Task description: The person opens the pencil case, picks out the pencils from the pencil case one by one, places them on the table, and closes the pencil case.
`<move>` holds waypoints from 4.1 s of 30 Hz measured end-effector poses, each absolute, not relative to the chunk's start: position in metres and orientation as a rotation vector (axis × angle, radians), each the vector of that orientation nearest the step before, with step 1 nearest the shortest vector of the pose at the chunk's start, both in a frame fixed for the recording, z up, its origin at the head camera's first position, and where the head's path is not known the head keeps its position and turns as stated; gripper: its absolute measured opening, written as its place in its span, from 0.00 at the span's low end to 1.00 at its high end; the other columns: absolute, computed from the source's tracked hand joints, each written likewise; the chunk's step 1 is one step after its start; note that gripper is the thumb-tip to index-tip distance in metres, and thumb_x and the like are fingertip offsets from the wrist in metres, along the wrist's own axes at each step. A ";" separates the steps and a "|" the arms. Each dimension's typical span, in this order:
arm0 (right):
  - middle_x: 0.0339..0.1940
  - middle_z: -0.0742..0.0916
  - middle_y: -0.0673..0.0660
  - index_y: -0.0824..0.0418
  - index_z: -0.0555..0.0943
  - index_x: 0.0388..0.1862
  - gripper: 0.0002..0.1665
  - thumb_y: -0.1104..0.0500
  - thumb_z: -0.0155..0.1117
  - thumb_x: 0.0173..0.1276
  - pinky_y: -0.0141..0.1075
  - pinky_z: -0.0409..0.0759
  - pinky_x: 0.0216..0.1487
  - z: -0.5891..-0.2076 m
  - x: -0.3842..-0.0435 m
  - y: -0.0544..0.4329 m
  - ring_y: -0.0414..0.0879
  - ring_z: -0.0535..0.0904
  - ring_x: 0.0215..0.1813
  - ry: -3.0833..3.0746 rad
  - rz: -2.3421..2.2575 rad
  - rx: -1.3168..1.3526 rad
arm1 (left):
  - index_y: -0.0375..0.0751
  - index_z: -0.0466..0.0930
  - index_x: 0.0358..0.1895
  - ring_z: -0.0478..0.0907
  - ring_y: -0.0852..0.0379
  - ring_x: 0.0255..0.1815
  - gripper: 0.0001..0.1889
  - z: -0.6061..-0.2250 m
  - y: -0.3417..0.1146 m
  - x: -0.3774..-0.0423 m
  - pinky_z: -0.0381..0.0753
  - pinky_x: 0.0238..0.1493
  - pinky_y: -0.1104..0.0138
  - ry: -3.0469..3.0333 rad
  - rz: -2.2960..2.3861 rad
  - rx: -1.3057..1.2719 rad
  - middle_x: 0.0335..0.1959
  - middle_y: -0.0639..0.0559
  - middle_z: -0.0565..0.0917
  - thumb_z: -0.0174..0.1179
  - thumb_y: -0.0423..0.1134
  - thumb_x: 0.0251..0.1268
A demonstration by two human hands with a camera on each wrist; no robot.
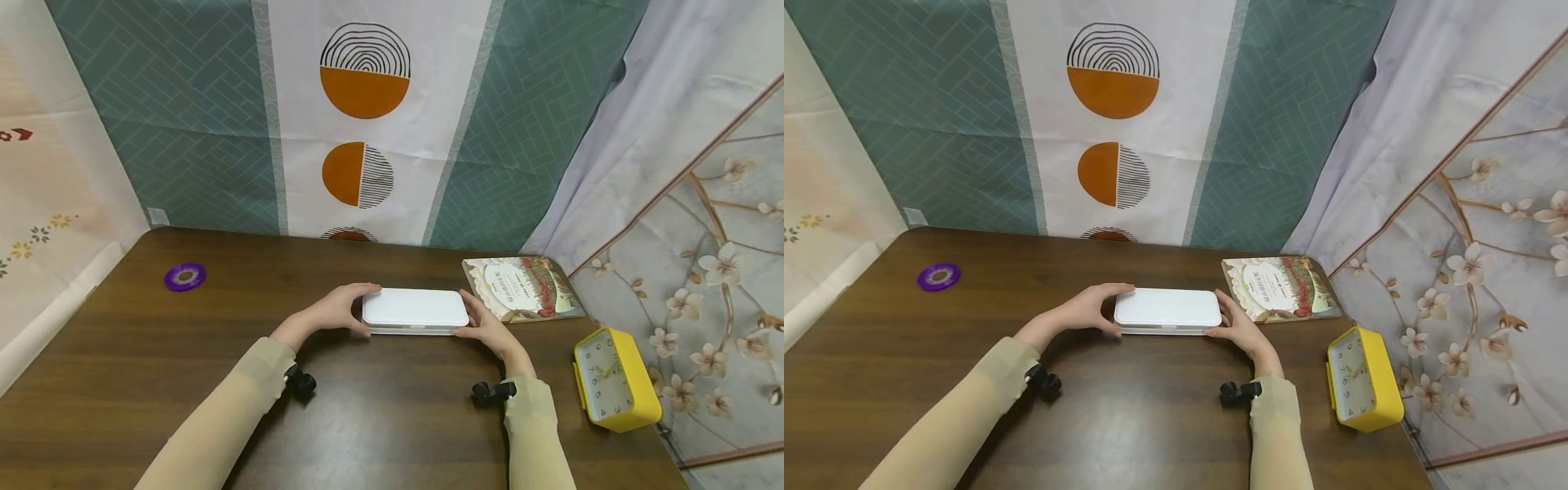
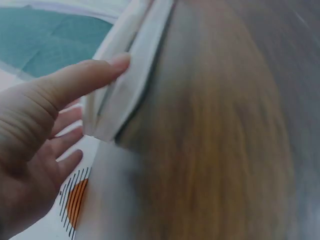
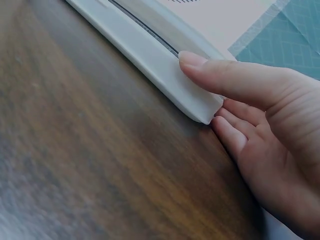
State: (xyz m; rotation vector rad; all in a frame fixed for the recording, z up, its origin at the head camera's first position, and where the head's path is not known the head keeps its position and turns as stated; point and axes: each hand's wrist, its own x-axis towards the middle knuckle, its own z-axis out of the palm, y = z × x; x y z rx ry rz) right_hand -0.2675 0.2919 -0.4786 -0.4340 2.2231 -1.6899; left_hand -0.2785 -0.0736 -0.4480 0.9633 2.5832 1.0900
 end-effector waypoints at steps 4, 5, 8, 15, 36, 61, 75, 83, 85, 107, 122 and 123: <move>0.81 0.46 0.64 0.66 0.42 0.80 0.58 0.71 0.68 0.60 0.26 0.56 0.73 -0.478 -0.268 0.292 0.56 0.38 0.82 2.205 -1.702 -0.460 | 0.37 0.71 0.68 0.65 0.42 0.73 0.41 -0.447 -0.074 -0.278 0.64 0.71 0.48 2.618 1.097 0.984 0.69 0.40 0.72 0.77 0.40 0.47; 0.82 0.46 0.64 0.66 0.42 0.80 0.58 0.71 0.68 0.60 0.22 0.57 0.71 -0.478 -0.268 0.292 0.56 0.38 0.82 2.201 -1.705 -0.463 | 0.37 0.73 0.66 0.67 0.42 0.71 0.39 -0.446 -0.074 -0.278 0.66 0.70 0.49 2.622 1.111 0.980 0.67 0.41 0.74 0.77 0.40 0.47; 0.82 0.45 0.63 0.66 0.41 0.80 0.59 0.72 0.68 0.60 0.28 0.53 0.75 -0.477 -0.268 0.292 0.55 0.36 0.82 2.189 -1.721 -0.471 | 0.37 0.78 0.61 0.74 0.44 0.65 0.33 -0.444 -0.074 -0.279 0.72 0.66 0.51 2.621 1.147 0.982 0.62 0.42 0.80 0.76 0.39 0.48; 0.80 0.49 0.68 0.65 0.40 0.80 0.61 0.71 0.70 0.58 0.55 0.43 0.77 -0.477 -0.268 0.292 0.60 0.42 0.81 2.198 -1.721 -0.475 | 0.39 0.86 0.50 0.82 0.49 0.53 0.22 -0.430 -0.075 -0.289 0.78 0.59 0.53 2.619 1.190 0.994 0.49 0.47 0.87 0.76 0.39 0.49; 0.82 0.47 0.63 0.65 0.41 0.80 0.60 0.72 0.69 0.59 0.42 0.51 0.77 -0.478 -0.267 0.295 0.56 0.40 0.82 2.150 -1.752 -0.454 | 0.38 0.86 0.48 0.82 0.46 0.47 0.17 -0.422 -0.063 -0.331 0.81 0.53 0.56 2.659 1.644 0.420 0.46 0.42 0.87 0.65 0.47 0.64; 0.81 0.48 0.64 0.65 0.42 0.80 0.58 0.71 0.68 0.60 0.43 0.52 0.75 -0.475 -0.269 0.293 0.58 0.43 0.81 2.145 -1.727 -0.444 | 0.28 0.83 0.51 0.85 0.54 0.35 0.21 -0.463 -0.060 -0.339 0.85 0.43 0.63 2.454 1.907 0.088 0.40 0.38 0.87 0.63 0.45 0.67; 0.81 0.48 0.63 0.64 0.42 0.80 0.59 0.69 0.70 0.60 0.47 0.50 0.76 -0.475 -0.270 0.293 0.58 0.43 0.81 2.137 -1.722 -0.420 | 0.28 0.81 0.54 0.85 0.52 0.40 0.19 -0.468 -0.056 -0.342 0.85 0.46 0.63 2.538 1.769 -0.027 0.50 0.34 0.84 0.62 0.40 0.68; 0.82 0.49 0.63 0.64 0.42 0.80 0.60 0.69 0.70 0.60 0.47 0.49 0.77 -0.475 -0.270 0.293 0.57 0.43 0.82 2.140 -1.730 -0.390 | 0.31 0.81 0.55 0.85 0.46 0.44 0.19 -0.465 -0.056 -0.340 0.84 0.50 0.59 2.541 1.756 -0.007 0.50 0.35 0.85 0.62 0.41 0.67; 0.82 0.49 0.63 0.64 0.42 0.80 0.60 0.69 0.70 0.60 0.47 0.50 0.77 -0.475 -0.270 0.293 0.57 0.43 0.82 2.141 -1.730 -0.388 | 0.31 0.81 0.55 0.84 0.46 0.44 0.19 -0.464 -0.056 -0.339 0.84 0.51 0.59 2.542 1.750 0.003 0.50 0.36 0.85 0.62 0.42 0.68; 0.81 0.49 0.63 0.63 0.42 0.80 0.60 0.69 0.70 0.60 0.46 0.51 0.76 -0.475 -0.270 0.293 0.58 0.44 0.81 2.121 -1.743 -0.416 | 0.33 0.83 0.52 0.85 0.45 0.48 0.16 -0.452 -0.068 -0.328 0.82 0.52 0.57 2.578 1.763 0.106 0.50 0.37 0.85 0.62 0.41 0.67; 0.81 0.50 0.64 0.64 0.42 0.80 0.60 0.69 0.70 0.59 0.43 0.53 0.76 -0.476 -0.270 0.293 0.58 0.44 0.81 2.134 -1.741 -0.416 | 0.36 0.83 0.53 0.83 0.47 0.48 0.17 -0.402 -0.050 -0.297 0.82 0.51 0.59 2.675 1.854 0.236 0.48 0.41 0.87 0.66 0.40 0.63; 0.81 0.50 0.64 0.64 0.42 0.80 0.60 0.69 0.70 0.59 0.42 0.53 0.75 -0.476 -0.270 0.293 0.58 0.44 0.81 2.137 -1.739 -0.417 | 0.35 0.83 0.52 0.84 0.47 0.47 0.17 -0.398 -0.047 -0.296 0.82 0.49 0.60 2.673 1.866 0.271 0.47 0.41 0.87 0.67 0.40 0.63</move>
